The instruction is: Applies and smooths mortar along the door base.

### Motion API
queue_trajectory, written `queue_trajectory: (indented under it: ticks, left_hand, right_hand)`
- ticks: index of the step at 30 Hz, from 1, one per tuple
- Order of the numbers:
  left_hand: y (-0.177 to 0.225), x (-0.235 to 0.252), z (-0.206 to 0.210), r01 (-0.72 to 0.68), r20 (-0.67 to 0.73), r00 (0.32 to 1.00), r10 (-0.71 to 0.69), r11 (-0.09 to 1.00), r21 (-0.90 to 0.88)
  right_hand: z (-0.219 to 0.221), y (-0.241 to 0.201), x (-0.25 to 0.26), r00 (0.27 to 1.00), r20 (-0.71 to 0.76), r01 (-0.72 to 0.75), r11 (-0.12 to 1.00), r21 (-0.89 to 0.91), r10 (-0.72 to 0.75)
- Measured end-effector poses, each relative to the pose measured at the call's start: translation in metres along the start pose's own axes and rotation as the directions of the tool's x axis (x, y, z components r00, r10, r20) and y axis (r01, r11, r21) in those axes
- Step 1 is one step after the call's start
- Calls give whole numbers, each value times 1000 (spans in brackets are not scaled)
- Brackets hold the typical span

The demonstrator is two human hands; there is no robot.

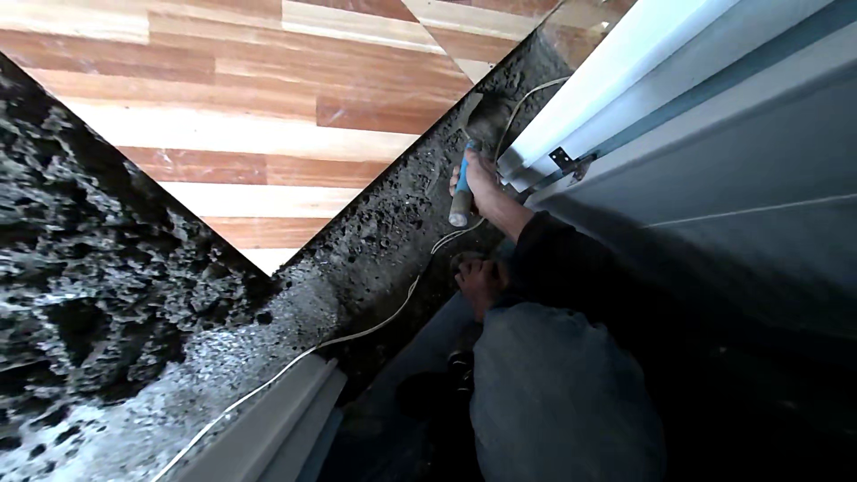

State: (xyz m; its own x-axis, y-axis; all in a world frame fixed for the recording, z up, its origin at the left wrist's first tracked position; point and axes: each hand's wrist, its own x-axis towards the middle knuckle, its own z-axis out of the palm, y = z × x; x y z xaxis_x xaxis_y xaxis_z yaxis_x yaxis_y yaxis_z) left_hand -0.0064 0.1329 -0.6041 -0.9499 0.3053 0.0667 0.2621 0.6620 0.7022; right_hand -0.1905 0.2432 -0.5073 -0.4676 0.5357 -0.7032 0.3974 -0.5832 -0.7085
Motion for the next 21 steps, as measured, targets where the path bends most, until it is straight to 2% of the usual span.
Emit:
queue_trajectory:
  ticks: [5, 10, 13, 16, 21]
  left_hand:
    - [2, 2, -2, -14, -9, 1000, 14, 1000, 2]
    - [4, 3, -2, 3, 32, 999, -3, 1000, 29]
    - [2, 0, 3, 1, 7, 1000, -2, 999, 51]
    - [2, 1, 4, 14, -11, 1000, -13, 998, 55]
    - [2, 0, 0, 12, 27, 1000, -14, 998, 60]
  right_hand:
    - [12, -7, 3, 999, -9, 33, 987, -160, -35]
    - [2, -8, -5, 999, 30, 50, 960, -276, -43]
    - [-27, 1, -18, 997, 78, 6, 965, -264, 15]
    - [-49, 6, -25, 997, 65, -30, 979, -203, 44]
    - [-39, -2, 3, 998, -13, -56, 996, -75, 56]
